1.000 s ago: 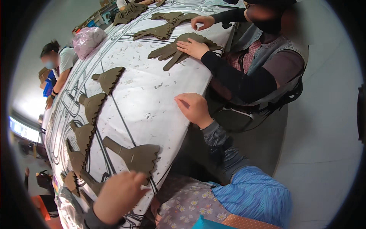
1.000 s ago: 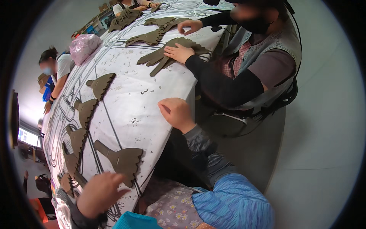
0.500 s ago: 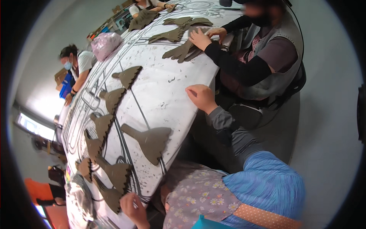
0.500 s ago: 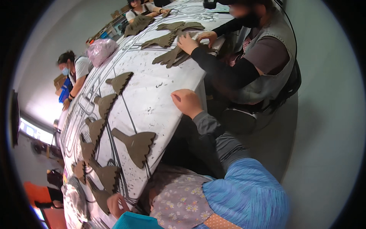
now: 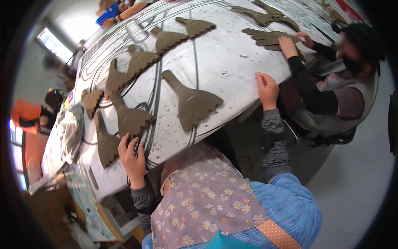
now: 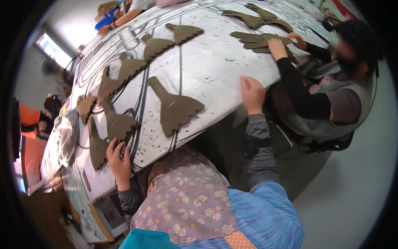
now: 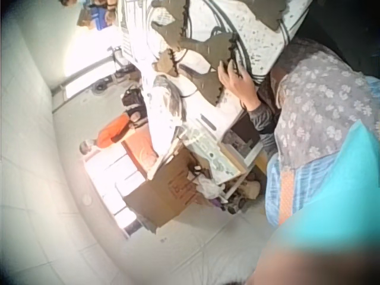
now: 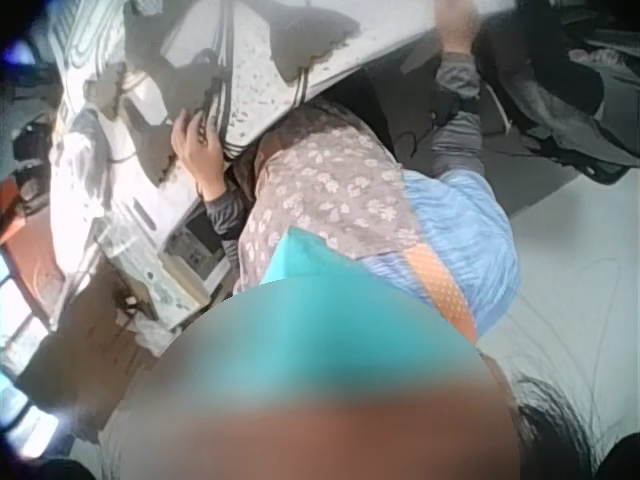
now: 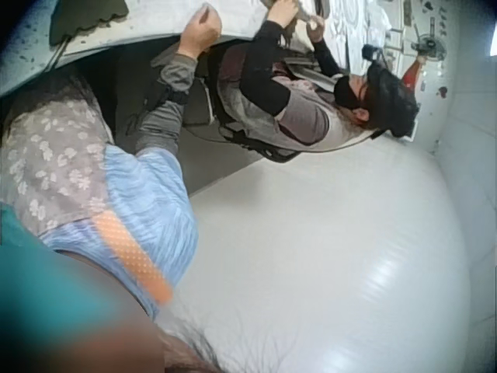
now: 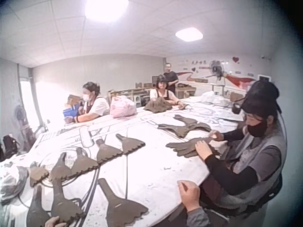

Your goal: Organize and stack various brown shoe upper components on a manufacturing table.

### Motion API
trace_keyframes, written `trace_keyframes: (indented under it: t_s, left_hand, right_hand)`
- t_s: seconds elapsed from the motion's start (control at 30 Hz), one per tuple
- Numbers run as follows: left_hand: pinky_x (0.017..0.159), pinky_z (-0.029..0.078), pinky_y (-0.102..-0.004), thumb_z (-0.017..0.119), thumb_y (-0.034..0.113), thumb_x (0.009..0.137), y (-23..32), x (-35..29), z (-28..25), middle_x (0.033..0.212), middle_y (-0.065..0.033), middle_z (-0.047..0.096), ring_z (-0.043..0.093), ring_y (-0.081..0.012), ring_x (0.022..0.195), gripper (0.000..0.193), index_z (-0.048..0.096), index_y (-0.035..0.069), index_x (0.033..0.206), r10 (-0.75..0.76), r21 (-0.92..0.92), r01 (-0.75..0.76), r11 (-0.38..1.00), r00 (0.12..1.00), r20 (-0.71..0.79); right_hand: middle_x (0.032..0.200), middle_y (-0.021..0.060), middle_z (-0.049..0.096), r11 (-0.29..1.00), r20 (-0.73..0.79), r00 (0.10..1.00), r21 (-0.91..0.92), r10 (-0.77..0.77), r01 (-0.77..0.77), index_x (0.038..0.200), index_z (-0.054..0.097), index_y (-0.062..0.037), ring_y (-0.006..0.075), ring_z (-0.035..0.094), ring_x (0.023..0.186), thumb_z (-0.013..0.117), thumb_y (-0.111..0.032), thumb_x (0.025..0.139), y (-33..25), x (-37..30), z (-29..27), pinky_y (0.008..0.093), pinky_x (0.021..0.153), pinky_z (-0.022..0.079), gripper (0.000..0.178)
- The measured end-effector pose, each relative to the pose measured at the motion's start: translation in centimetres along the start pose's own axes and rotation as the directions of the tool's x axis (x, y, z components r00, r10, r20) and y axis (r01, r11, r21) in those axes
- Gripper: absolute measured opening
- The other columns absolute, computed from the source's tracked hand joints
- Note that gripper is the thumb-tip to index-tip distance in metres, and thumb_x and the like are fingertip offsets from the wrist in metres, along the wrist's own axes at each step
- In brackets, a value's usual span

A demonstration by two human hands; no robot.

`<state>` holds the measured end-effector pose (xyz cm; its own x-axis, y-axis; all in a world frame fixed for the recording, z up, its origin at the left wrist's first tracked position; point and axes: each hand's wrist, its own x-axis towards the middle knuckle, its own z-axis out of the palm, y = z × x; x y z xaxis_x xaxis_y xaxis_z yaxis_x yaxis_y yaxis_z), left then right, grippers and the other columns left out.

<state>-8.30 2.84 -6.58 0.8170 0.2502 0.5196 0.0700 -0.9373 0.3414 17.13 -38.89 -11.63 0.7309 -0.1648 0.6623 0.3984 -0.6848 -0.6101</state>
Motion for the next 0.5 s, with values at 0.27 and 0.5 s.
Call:
trace_keyframes:
  t_s: [0.27,0.5]
  left_hand:
    - [0.098,0.041,-0.0420,0.069,0.008,0.081,0.19,-0.20,-0.27,0.125,-0.0144,0.057,0.052,-0.0342,0.118,0.019,0.068,0.002,0.099,-0.033,-0.016,0.033,0.999,0.999,0.001]
    - [0.098,0.041,-0.0422,0.069,0.009,0.081,-0.30,-0.06,-0.17,0.125,-0.0143,0.058,0.052,-0.0341,0.117,0.019,0.068,0.002,0.098,-0.029,-0.023,0.029,0.999,1.000,-0.004]
  right_hand:
    - [0.091,0.0122,0.071,0.998,0.049,0.999,0.055,0.021,-0.024,0.094,0.072,-0.0043,0.0266,0.068,0.084,0.062,-0.017,0.090,-0.45,-0.21,-0.21,0.0336,0.076,0.052,0.016]
    - [0.091,0.0120,0.071,1.000,0.052,0.999,-0.005,-0.004,0.004,0.095,0.071,-0.0039,0.0264,0.068,0.085,0.061,-0.016,0.091,-0.47,-0.24,-0.16,0.0333,0.077,0.052,0.016]
